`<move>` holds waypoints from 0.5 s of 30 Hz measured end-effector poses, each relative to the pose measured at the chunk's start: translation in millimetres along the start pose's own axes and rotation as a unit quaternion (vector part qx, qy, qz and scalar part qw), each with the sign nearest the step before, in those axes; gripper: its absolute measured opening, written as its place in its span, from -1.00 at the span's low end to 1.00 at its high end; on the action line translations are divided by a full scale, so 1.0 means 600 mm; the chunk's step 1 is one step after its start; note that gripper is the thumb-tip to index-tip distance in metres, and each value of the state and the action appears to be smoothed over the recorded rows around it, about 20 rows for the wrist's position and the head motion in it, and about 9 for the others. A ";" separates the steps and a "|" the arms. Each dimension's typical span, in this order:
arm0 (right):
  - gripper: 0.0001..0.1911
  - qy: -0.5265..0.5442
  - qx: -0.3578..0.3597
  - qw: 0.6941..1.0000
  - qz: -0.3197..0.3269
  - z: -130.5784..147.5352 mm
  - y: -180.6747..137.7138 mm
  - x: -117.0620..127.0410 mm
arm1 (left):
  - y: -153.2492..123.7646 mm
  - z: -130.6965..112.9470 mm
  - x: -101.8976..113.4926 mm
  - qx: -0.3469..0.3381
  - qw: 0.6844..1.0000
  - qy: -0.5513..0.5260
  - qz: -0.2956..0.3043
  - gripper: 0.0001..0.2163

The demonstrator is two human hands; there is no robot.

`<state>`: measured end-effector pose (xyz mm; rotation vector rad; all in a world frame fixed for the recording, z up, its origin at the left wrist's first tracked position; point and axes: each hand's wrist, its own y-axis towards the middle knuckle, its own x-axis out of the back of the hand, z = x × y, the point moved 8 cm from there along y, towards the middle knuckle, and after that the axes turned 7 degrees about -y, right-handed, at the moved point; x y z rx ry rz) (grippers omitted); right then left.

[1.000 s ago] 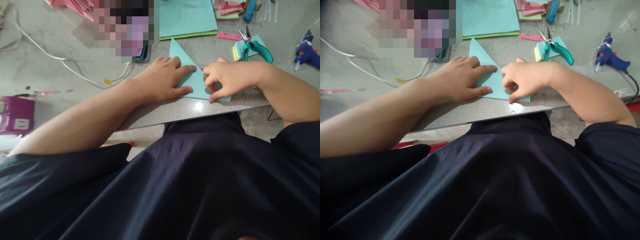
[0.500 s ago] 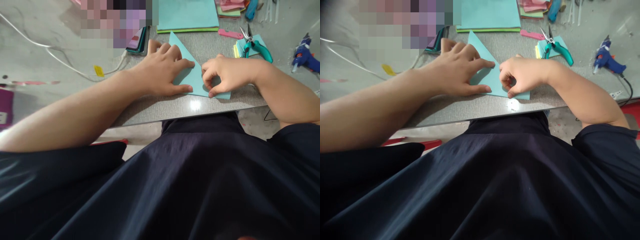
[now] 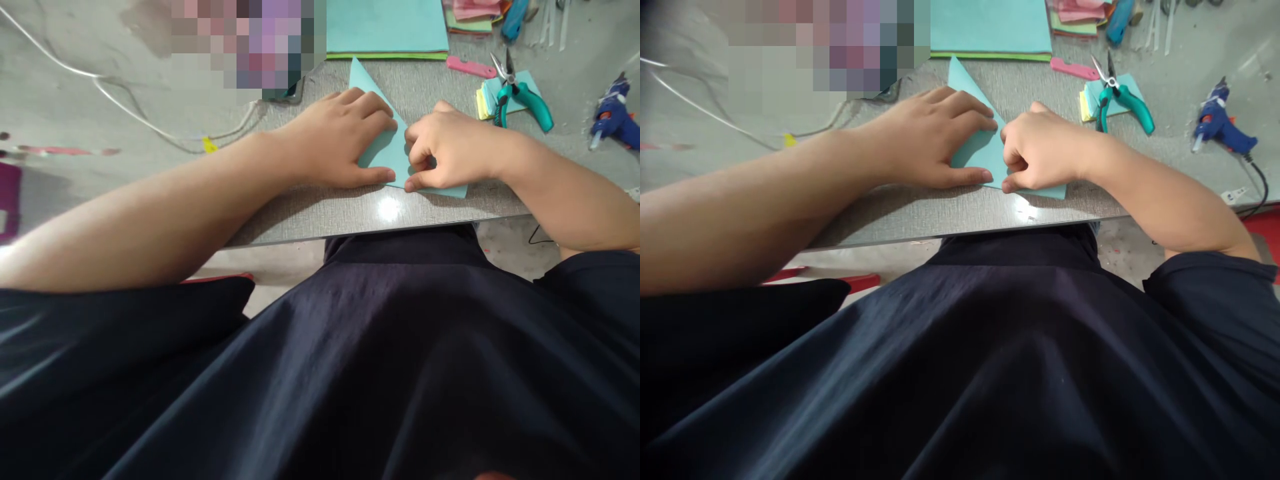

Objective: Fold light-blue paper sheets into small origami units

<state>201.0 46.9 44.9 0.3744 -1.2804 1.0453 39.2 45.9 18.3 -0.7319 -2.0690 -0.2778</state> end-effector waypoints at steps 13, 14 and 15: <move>-0.50 -0.058 0.012 0.997 -0.051 0.001 0.003 -0.006 | -0.005 -0.004 0.000 -0.013 0.999 0.049 0.016 0.21; -0.49 -0.065 0.008 0.996 -0.062 0.005 0.003 -0.004 | -0.004 -0.002 0.000 -0.015 0.999 0.045 0.015 0.19; -0.47 -0.070 0.003 0.995 -0.071 0.008 0.004 -0.003 | -0.004 -0.001 0.000 -0.019 0.999 0.041 0.014 0.18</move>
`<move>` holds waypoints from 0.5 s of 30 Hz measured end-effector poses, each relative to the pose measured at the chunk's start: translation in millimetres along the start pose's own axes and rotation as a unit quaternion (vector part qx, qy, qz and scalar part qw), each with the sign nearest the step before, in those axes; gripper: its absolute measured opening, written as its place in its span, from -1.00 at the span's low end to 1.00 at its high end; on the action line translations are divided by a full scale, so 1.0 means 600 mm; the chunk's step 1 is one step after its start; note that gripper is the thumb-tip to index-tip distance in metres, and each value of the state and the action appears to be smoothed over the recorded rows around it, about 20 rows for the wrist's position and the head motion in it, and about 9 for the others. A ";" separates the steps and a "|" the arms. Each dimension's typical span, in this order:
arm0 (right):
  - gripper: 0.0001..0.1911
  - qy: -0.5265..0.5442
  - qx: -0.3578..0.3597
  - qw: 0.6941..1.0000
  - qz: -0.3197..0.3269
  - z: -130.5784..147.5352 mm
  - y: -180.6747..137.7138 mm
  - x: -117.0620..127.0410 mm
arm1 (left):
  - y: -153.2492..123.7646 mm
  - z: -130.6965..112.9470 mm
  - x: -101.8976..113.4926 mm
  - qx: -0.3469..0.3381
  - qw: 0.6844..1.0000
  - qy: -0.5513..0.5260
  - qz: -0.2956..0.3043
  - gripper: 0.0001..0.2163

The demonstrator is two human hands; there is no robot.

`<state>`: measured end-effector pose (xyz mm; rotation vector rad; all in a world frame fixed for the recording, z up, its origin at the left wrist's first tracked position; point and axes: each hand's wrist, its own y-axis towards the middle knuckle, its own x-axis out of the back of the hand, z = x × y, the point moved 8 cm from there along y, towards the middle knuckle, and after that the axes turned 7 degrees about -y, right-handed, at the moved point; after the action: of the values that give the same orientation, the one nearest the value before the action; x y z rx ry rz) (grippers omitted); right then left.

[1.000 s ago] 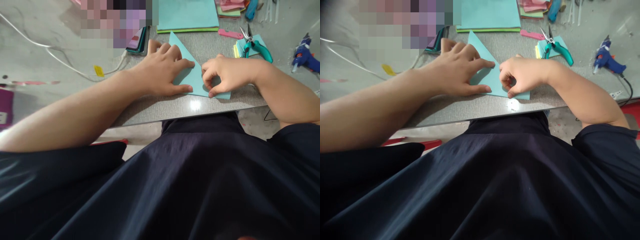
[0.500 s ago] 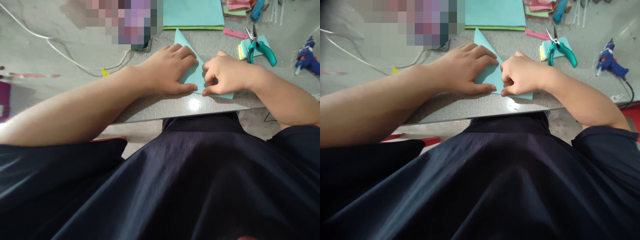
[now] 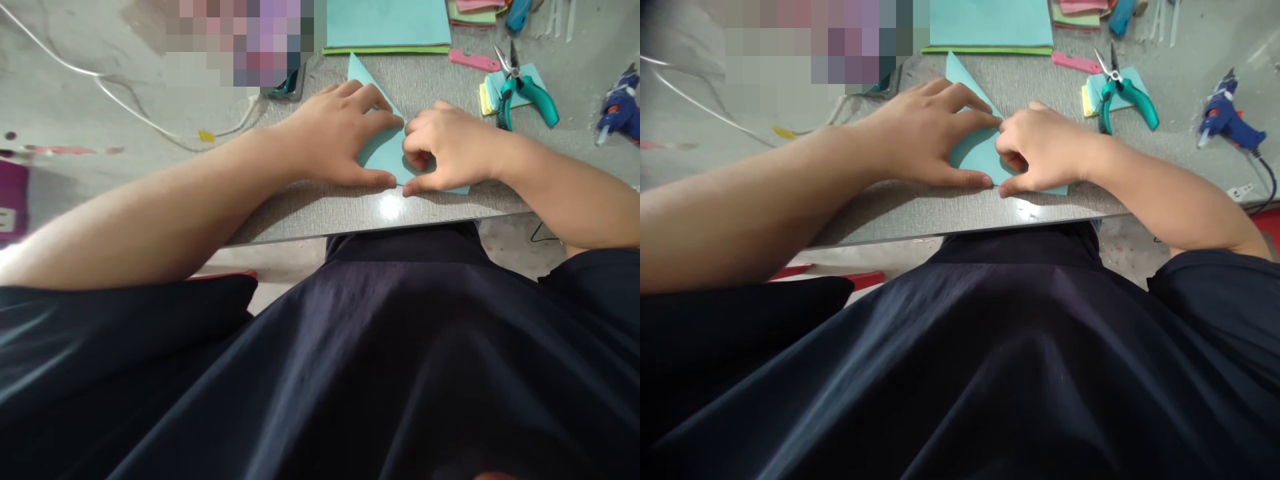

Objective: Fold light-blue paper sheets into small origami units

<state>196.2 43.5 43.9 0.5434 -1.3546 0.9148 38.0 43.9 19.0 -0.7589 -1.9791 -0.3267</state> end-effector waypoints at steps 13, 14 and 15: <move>-0.51 0.023 -0.058 0.998 -0.026 0.008 0.007 0.000 | 0.002 0.016 0.012 -0.046 0.998 0.030 0.005 0.06; -0.50 0.022 -0.052 0.998 -0.028 0.009 0.006 0.001 | 0.002 0.022 0.016 -0.046 0.999 0.028 0.004 0.07; -0.50 0.022 -0.045 0.998 -0.030 0.009 0.005 0.002 | 0.001 0.028 0.021 -0.046 0.999 0.026 0.001 0.08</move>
<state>190.7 40.9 45.6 0.4896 -1.3268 0.8078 22.3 57.8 20.9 -0.8040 -1.9253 -0.4342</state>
